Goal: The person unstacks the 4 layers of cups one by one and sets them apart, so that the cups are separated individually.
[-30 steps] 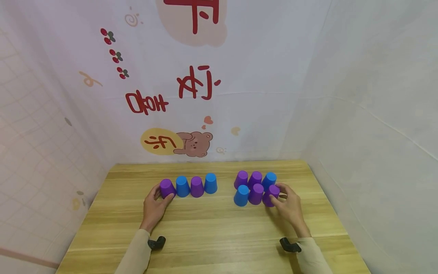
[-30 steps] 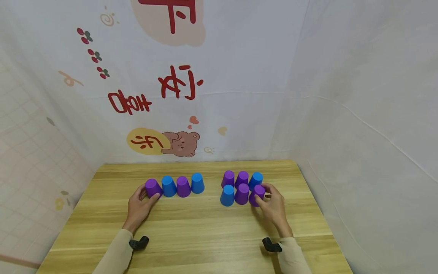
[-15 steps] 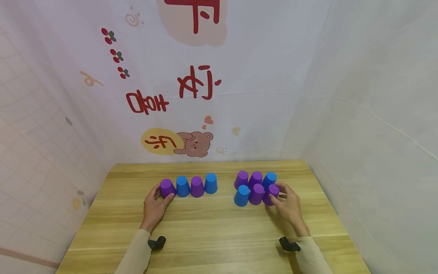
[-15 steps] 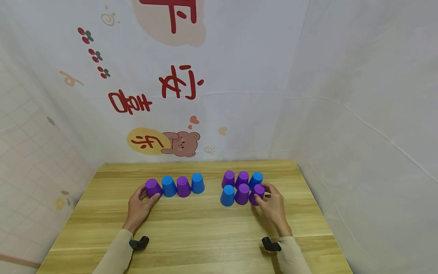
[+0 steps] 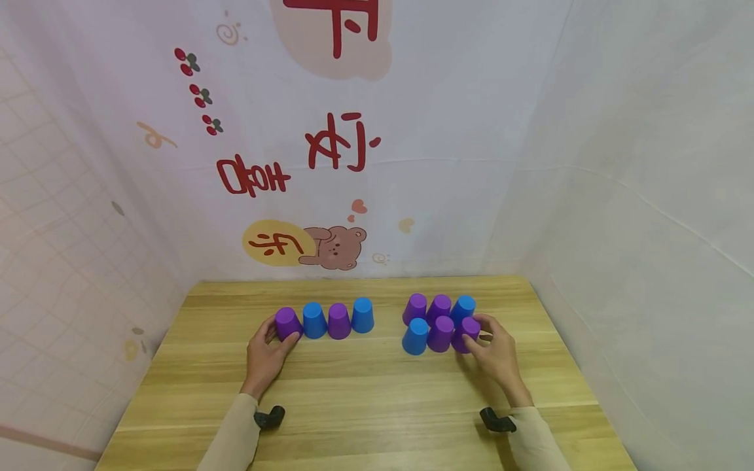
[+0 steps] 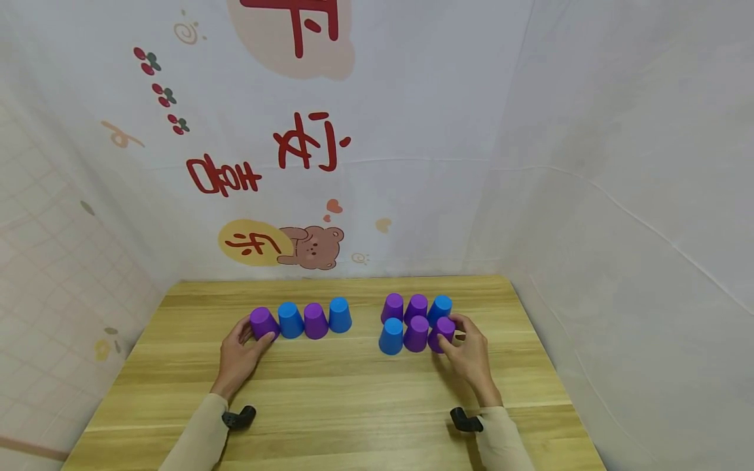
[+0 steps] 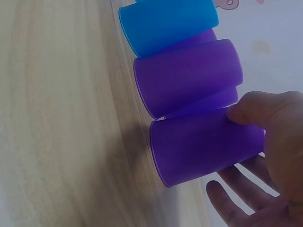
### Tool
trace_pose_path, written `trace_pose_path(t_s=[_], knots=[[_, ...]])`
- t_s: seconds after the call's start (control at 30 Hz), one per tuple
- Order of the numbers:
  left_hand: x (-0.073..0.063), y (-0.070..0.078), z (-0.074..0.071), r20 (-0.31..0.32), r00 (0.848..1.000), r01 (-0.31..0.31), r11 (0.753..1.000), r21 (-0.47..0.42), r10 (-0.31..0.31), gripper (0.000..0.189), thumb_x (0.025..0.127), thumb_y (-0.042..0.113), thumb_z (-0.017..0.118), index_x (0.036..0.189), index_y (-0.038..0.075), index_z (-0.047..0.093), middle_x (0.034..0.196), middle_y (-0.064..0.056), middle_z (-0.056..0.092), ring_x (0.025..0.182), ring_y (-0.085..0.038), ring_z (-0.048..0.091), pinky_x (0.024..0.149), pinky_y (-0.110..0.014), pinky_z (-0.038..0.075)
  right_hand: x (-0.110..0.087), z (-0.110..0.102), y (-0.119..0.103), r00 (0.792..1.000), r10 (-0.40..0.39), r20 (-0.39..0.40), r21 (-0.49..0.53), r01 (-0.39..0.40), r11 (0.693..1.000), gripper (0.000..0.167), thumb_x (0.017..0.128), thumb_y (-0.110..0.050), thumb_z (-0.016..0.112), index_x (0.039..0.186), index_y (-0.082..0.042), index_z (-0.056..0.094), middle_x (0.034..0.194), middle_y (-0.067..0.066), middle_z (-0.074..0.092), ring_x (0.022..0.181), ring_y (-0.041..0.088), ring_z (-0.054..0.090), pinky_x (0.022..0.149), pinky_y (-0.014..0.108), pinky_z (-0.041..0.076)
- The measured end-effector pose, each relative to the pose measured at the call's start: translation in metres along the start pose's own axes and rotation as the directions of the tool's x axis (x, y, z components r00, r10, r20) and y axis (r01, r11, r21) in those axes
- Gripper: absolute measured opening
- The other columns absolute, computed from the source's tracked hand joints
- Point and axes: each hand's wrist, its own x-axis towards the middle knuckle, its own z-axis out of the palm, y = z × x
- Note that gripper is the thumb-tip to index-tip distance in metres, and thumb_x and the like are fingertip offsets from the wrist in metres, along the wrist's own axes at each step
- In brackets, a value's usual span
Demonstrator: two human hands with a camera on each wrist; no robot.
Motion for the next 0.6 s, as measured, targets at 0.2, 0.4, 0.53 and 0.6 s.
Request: trace_pose_path(t_s=[0.2, 0.4, 0.53, 0.6], knots=[[-0.0004, 0.0002, 0.0004, 0.002, 1.0, 0.004, 1.0, 0.001, -0.004, 0.077, 0.102, 0.021, 0.087, 0.165, -0.001, 0.05, 0.163, -0.032, 0.06, 0.152, -0.048, 0.061, 0.132, -0.057, 0.049, -0.0004, -0.0002, 0.0013, 1.0, 0.002, 0.004, -0.013, -0.002, 1.0, 0.056, 0.094, 0.001, 0.089, 0.144, 0.008, 0.064, 0.136, 0.031, 0.075, 0.118, 0.051, 0.078, 0.097, 0.059, 0.07], [-0.0009, 0.0003, 0.0012, -0.011, 1.0, -0.007, 1.0, 0.01, 0.007, 0.076, 0.102, 0.021, 0.087, 0.165, -0.002, 0.05, 0.163, -0.031, 0.061, 0.151, -0.048, 0.062, 0.132, -0.058, 0.049, -0.0018, 0.0001, 0.0032, 1.0, -0.016, -0.007, -0.034, 0.015, 0.999, 0.07, 0.092, -0.002, 0.09, 0.153, 0.009, 0.057, 0.143, 0.032, 0.072, 0.123, 0.052, 0.076, 0.1, 0.065, 0.068], [-0.0003, -0.0008, 0.002, -0.025, 1.0, -0.014, 1.0, 0.027, 0.015, 0.076, 0.102, 0.019, 0.088, 0.164, -0.002, 0.051, 0.161, -0.031, 0.062, 0.149, -0.048, 0.064, 0.13, -0.059, 0.049, -0.0025, -0.0013, 0.0037, 1.0, -0.01, -0.014, -0.043, 0.009, 0.999, 0.077, 0.092, -0.009, 0.091, 0.158, 0.005, 0.054, 0.151, 0.032, 0.068, 0.132, 0.054, 0.071, 0.107, 0.07, 0.063], [-0.0002, -0.0014, 0.0022, -0.029, 0.999, -0.014, 0.999, 0.035, 0.015, 0.076, 0.102, 0.019, 0.088, 0.164, -0.002, 0.051, 0.161, -0.031, 0.063, 0.149, -0.048, 0.064, 0.13, -0.059, 0.05, -0.0031, -0.0021, 0.0033, 1.0, 0.001, -0.01, -0.037, -0.001, 0.999, 0.08, 0.093, -0.012, 0.091, 0.161, 0.002, 0.051, 0.156, 0.032, 0.064, 0.137, 0.055, 0.067, 0.112, 0.072, 0.06]])
